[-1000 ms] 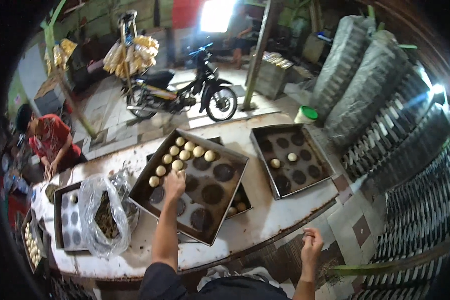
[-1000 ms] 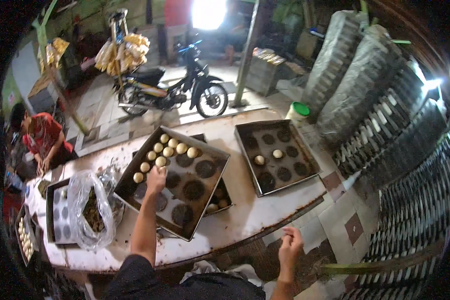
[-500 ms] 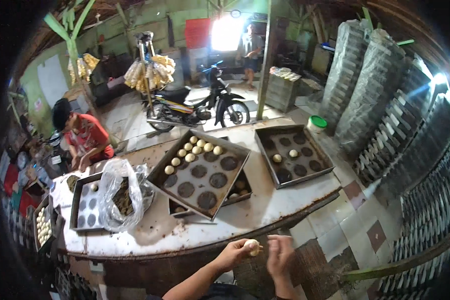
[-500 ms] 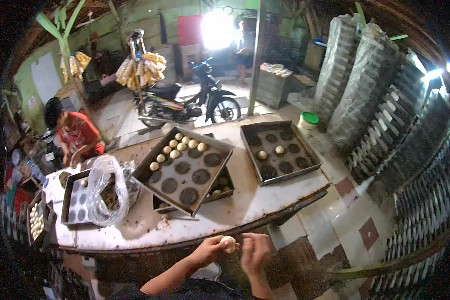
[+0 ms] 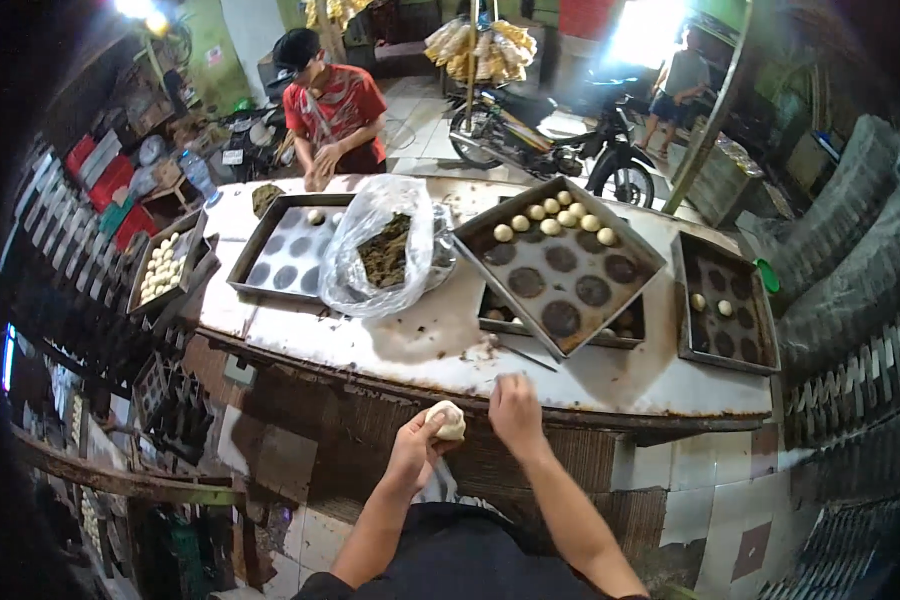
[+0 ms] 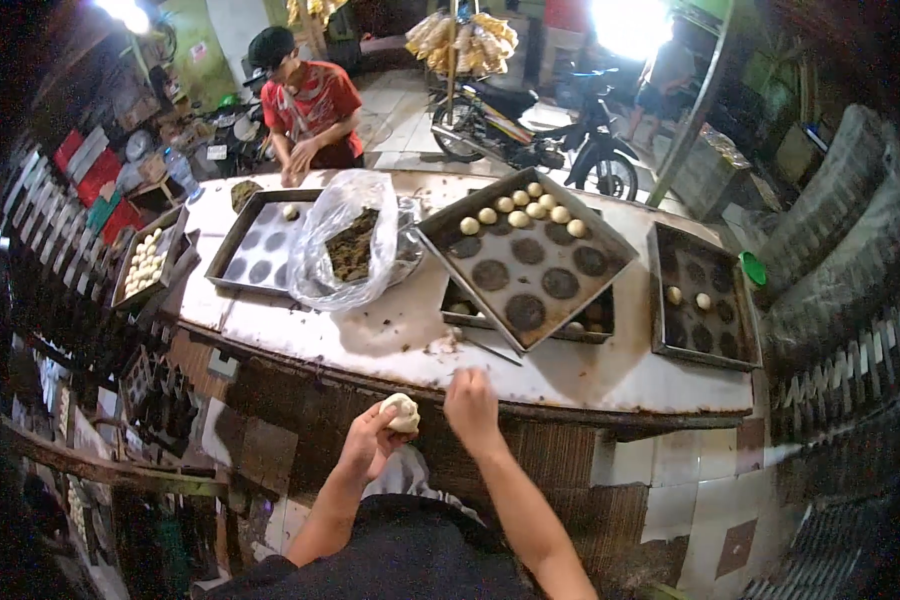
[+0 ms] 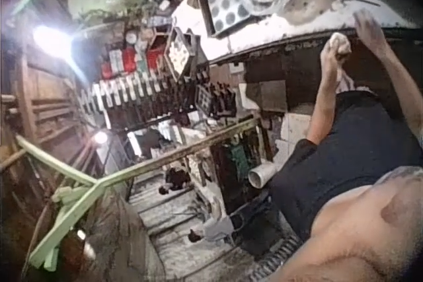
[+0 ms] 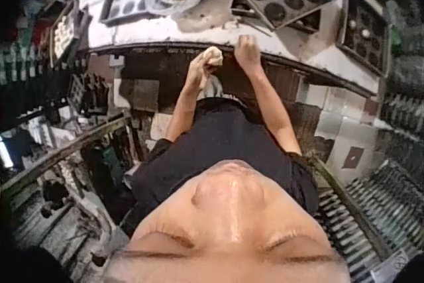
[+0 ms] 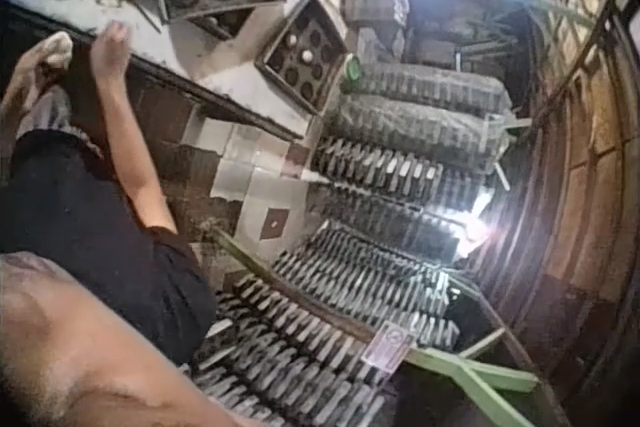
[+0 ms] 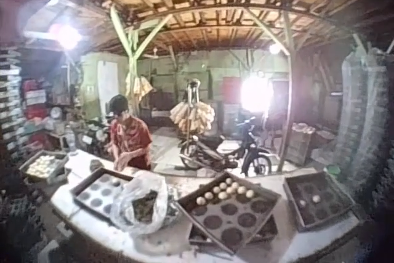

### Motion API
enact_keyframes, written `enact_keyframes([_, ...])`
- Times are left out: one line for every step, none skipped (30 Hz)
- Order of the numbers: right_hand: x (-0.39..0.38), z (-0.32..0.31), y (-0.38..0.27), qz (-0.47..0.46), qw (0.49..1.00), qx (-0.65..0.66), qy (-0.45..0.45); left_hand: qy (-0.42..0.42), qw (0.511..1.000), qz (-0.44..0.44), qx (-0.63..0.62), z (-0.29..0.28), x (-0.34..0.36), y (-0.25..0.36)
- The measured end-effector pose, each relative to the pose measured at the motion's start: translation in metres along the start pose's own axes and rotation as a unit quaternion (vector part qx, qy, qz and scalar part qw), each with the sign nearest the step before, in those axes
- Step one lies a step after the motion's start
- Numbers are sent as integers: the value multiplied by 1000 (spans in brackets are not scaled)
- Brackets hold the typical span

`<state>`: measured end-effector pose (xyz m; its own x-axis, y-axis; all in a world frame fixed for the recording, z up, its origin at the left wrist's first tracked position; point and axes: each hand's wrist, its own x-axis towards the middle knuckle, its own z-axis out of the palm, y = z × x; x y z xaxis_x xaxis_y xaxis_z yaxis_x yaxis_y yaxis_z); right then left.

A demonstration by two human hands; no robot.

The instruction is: Filling and shaping dough balls for bakpia on a work table.

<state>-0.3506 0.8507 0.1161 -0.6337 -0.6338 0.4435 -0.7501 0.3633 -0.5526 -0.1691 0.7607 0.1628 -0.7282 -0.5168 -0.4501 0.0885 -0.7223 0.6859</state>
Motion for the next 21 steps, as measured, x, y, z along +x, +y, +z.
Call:
enact_keyframes([16,18,17,9,995,-100,-21,4,1000,-2,-8,-3,-6,13])
enact_keyframes([24,35,45,37,981,-166,-91,-28,1000,-1,-2,-2,-11,30])
enact_keyframes([37,44,71,-67,928,-341,-132,-59,998,6,2,-9,-10,47])
enact_keyframes([40,57,90,68,956,-268,-100,-75,995,34,54,-28,1,53])
enact_keyframes([44,61,95,28,955,-267,-128,-59,996,43,44,-50,10,64])
enact_keyframes([50,63,84,3,960,-242,-139,-24,998,55,21,-73,17,76])
enact_keyframes([58,65,73,-11,958,-243,-149,3,998,61,-2,-90,30,87])
enact_keyframes([66,65,60,50,960,-200,-190,7,998,55,-7,-115,43,98])
enact_keyframes([76,63,46,116,953,-160,-231,10,998,64,-10,-123,50,118])
enact_keyframes([95,57,20,111,949,-165,-243,16,997,69,-6,-134,60,137])
enact_keyframes([118,56,-13,115,962,-89,-229,26,997,75,0,-145,68,155])
enact_keyframes([143,55,-42,124,970,-16,-208,31,996,79,2,-149,79,174])
enact_keyframes([168,59,-68,124,968,-19,-216,42,995,89,-1,-161,95,186])
enact_keyframes([191,65,-88,92,970,4,-225,55,995,76,18,-161,109,205])
enact_keyframes([212,78,-102,60,970,30,-232,67,995,64,39,-161,125,225])
enact_keyframes([231,94,-111,64,969,23,-236,32,996,67,49,-169,143,236])
enact_keyframes([250,108,-117,13,975,-21,-221,11,995,67,72,-168,156,253])
enact_keyframes([265,121,-122,-39,976,-64,-206,-2,996,65,67,-169,167,265])
enact_keyframes([282,140,-122,-35,974,-70,-211,-15,996,62,62,-171,177,273])
enact_keyframes([297,161,-116,-24,969,-125,-213,-20,996,59,57,-172,186,278])
enact_keyframes([305,179,-110,-16,960,-177,-216,-22,997,56,54,-173,188,281])
